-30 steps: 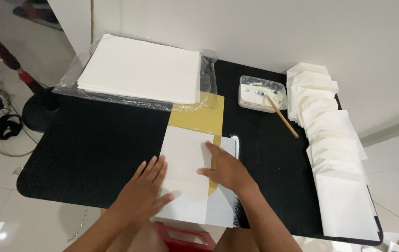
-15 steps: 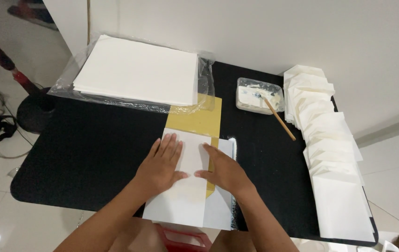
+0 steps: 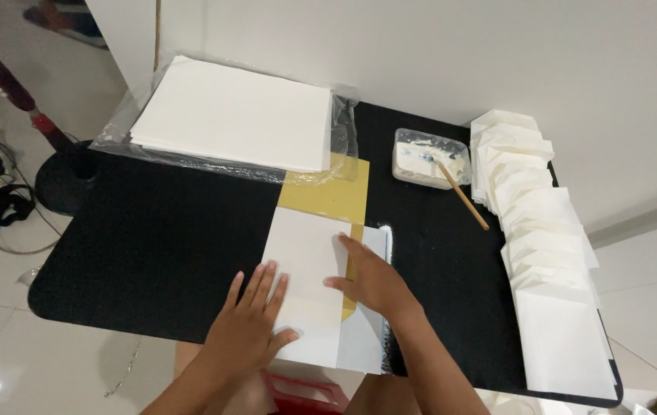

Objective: The person applies glue with a brush to the edges of paper sheets and folds them around cardboard to assemble packaging items.

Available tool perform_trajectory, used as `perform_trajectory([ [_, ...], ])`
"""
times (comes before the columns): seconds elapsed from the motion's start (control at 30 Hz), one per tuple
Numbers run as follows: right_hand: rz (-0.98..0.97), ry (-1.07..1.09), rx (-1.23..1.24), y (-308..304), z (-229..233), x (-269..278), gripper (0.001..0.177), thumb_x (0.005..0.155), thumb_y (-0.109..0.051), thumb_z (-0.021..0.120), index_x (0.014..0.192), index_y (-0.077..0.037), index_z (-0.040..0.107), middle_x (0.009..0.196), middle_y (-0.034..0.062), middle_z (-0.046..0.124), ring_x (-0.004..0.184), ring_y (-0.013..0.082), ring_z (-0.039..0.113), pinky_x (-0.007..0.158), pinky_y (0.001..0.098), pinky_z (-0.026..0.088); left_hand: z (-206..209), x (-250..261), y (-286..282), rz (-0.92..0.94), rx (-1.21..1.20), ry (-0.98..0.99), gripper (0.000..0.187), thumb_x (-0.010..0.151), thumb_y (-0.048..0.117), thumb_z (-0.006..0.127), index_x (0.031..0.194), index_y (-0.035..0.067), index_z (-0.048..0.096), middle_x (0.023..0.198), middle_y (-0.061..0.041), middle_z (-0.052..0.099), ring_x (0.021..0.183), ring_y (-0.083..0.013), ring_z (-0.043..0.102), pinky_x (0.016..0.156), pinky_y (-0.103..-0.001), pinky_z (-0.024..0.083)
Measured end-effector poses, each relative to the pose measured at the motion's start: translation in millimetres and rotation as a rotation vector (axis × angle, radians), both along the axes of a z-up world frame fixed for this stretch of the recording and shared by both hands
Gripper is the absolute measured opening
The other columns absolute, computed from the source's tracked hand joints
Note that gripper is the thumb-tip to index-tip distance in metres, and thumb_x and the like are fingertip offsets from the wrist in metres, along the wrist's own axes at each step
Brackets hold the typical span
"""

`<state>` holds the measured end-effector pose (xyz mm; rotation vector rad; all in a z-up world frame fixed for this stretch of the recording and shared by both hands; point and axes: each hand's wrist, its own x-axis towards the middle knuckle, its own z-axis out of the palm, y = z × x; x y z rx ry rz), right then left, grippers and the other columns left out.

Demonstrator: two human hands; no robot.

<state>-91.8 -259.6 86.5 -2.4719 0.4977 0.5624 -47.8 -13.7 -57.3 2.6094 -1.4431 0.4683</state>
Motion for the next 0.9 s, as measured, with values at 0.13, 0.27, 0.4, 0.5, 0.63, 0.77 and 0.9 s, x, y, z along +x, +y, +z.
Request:
perform_trajectory([
  [0.13,0.000,0.012,0.019,1,4,-1,0.094,0.088,-0.056,0.065,0.164,-0.028,0.017,0.171,0.0028,0.025,0.150,0.0266,0.037,0.112,0.0449,0.044,7,-18,16,0.042,-0.009,-0.130,0.096,0.098,0.086,0.032,0.161,0.013,0.025,0.168,-0.015,0.023,0.156,-0.0307,0.020,0.124,-0.053,0.014],
  [0.27,-0.001,-0.007,0.008,0,-1,0,0.093,0.089,-0.053,0.067,0.164,-0.027,0.019,0.170,0.0054,0.027,0.150,0.0282,0.037,0.114,0.0460,0.041,15,-34,28,0.001,0.062,0.117,0.089,0.103,0.079,0.029,0.157,0.009,0.032,0.163,-0.016,0.032,0.150,-0.0334,0.030,0.118,-0.058,0.020],
  [0.4,-0.019,0.027,-0.002,3,5,0,0.092,0.090,-0.052,0.067,0.164,-0.029,0.018,0.170,0.0047,0.026,0.151,0.0280,0.035,0.116,0.0473,0.041,7,-51,38,0.022,0.084,0.084,0.095,0.094,0.081,0.050,0.157,0.013,0.031,0.165,-0.013,0.030,0.150,-0.0308,0.028,0.117,-0.056,0.021],
  [0.5,-0.026,0.041,-0.003,6,11,-1,0.091,0.090,-0.051,0.067,0.164,-0.030,0.018,0.170,0.0036,0.026,0.150,0.0276,0.037,0.115,0.0463,0.042,-21,-57,47,0.058,-0.023,-0.195,0.100,0.094,0.088,0.032,0.161,0.014,0.024,0.170,-0.009,0.023,0.157,-0.0247,0.020,0.125,-0.050,0.015],
  [0.63,-0.029,0.032,-0.002,5,10,-2,0.093,0.089,-0.056,0.065,0.164,-0.030,0.018,0.171,0.0024,0.025,0.150,0.0270,0.037,0.113,0.0454,0.044,16,-49,44,0.086,-0.040,-0.391,0.098,0.098,0.086,0.020,0.164,0.013,0.015,0.173,-0.006,0.014,0.159,-0.0194,0.014,0.131,-0.051,0.008],
  [0.77,-0.040,0.026,0.010,4,12,-1,0.094,0.088,-0.053,0.069,0.164,-0.029,0.019,0.169,0.0036,0.029,0.149,0.0271,0.039,0.113,0.0459,0.042,73,-22,14,-0.029,0.162,0.596,0.064,0.106,0.049,0.041,0.154,0.008,0.037,0.165,-0.013,0.029,0.154,-0.0249,0.024,0.120,-0.055,0.011],
  [0.9,-0.017,-0.109,0.015,-6,-15,-2,0.097,0.085,-0.051,0.076,0.163,-0.023,0.026,0.166,0.0071,0.034,0.147,0.0277,0.042,0.114,0.0418,0.040,58,27,-21,-0.245,-0.183,0.214,0.055,0.101,0.040,0.057,0.141,0.002,0.055,0.157,-0.020,0.046,0.147,-0.0338,0.041,0.119,-0.050,0.031],
])
